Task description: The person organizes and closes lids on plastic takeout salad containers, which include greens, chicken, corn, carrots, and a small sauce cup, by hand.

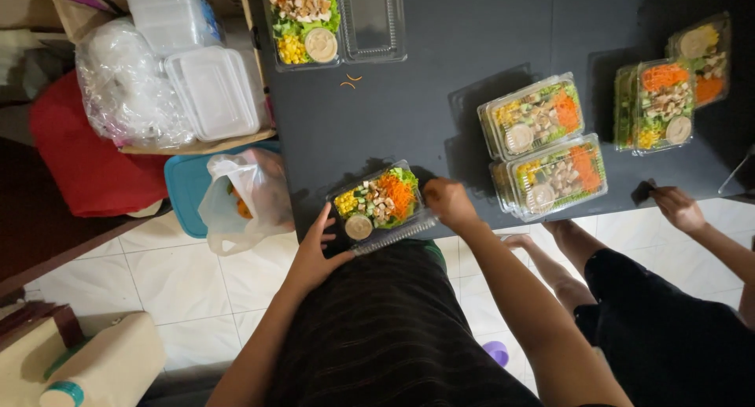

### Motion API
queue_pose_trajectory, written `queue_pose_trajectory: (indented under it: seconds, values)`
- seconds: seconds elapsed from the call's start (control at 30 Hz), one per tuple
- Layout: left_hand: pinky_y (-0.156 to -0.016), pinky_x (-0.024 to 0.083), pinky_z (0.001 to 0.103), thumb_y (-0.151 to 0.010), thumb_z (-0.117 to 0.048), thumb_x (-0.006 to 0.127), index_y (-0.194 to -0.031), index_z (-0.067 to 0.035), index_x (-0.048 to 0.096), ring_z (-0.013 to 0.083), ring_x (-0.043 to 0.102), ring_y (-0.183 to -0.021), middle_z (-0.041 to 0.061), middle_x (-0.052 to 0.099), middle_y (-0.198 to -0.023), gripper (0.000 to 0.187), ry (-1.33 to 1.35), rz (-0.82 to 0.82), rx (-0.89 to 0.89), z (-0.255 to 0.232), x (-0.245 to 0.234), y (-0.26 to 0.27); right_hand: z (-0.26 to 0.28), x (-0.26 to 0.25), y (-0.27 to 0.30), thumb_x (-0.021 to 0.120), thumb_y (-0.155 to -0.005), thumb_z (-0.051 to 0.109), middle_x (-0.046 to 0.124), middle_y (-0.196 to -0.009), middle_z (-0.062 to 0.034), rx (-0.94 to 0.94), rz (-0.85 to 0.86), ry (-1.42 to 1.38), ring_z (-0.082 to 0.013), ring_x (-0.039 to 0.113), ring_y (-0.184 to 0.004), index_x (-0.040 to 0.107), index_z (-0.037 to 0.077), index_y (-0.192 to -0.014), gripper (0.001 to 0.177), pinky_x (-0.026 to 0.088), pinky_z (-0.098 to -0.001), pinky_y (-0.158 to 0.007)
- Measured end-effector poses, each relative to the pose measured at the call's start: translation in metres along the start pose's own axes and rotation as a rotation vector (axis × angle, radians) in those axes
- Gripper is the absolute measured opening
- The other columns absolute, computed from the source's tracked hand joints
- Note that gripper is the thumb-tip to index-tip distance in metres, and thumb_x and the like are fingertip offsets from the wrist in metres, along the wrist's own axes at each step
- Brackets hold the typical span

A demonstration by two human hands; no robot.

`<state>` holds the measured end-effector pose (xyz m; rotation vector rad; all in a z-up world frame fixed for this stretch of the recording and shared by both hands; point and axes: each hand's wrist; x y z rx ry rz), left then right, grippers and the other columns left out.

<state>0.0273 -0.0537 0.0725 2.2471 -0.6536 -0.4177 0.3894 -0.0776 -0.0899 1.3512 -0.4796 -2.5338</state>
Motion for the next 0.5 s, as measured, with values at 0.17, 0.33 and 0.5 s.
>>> queue_pose_trajectory:
  seconds: [0.17,0.33,0.5]
  values:
    - [-0.115,0.042,0.057,-0.082,-0.029,0.085,-0.167,-0.021,0.010,0.0447,0.050,-0.137,0.026,0.039,-0.156,0.113,-0.007,0.003,-0.016,-0.002,-0.002,0.006,0.033,-0.048,0.016,0.077,-0.083,0.020,0.078,-0.078,0.0007,0.368,-0.024,-0.380,-0.0167,0.076,-0.069,0.078,0.023,-0.093,0.011,0.057,-0.0309,-0.072]
    - [-0.116,0.040,0.059,-0.082,-0.027,0.085,-0.167,-0.020,0.002,0.0472,0.047,-0.139,0.029,0.033,-0.158,0.118,0.011,0.042,0.001,-0.010,0.000,0.008,0.090,-0.084,0.022,0.079,-0.081,-0.004,0.073,-0.074,-0.0186,0.262,0.009,-0.922,-0.0217,0.070,-0.058,0.076,-0.001,-0.094,0.013,0.057,-0.0339,-0.063]
    - [-0.116,0.039,0.059,-0.081,-0.029,0.085,-0.166,-0.020,0.002,0.0466,0.047,-0.139,0.029,0.032,-0.159,0.120,-0.045,0.058,0.006,-0.013,0.003,0.008,0.106,-0.080,0.002,0.081,-0.078,0.001,0.073,-0.067,-0.0123,0.179,0.177,-0.694,-0.0168,0.068,-0.052,0.079,0.004,-0.092,0.015,0.055,-0.0286,-0.054]
Point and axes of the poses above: each hand's wrist, its own y-axis away from the middle knuckle, its own x-axis out of the palm, z = x × y
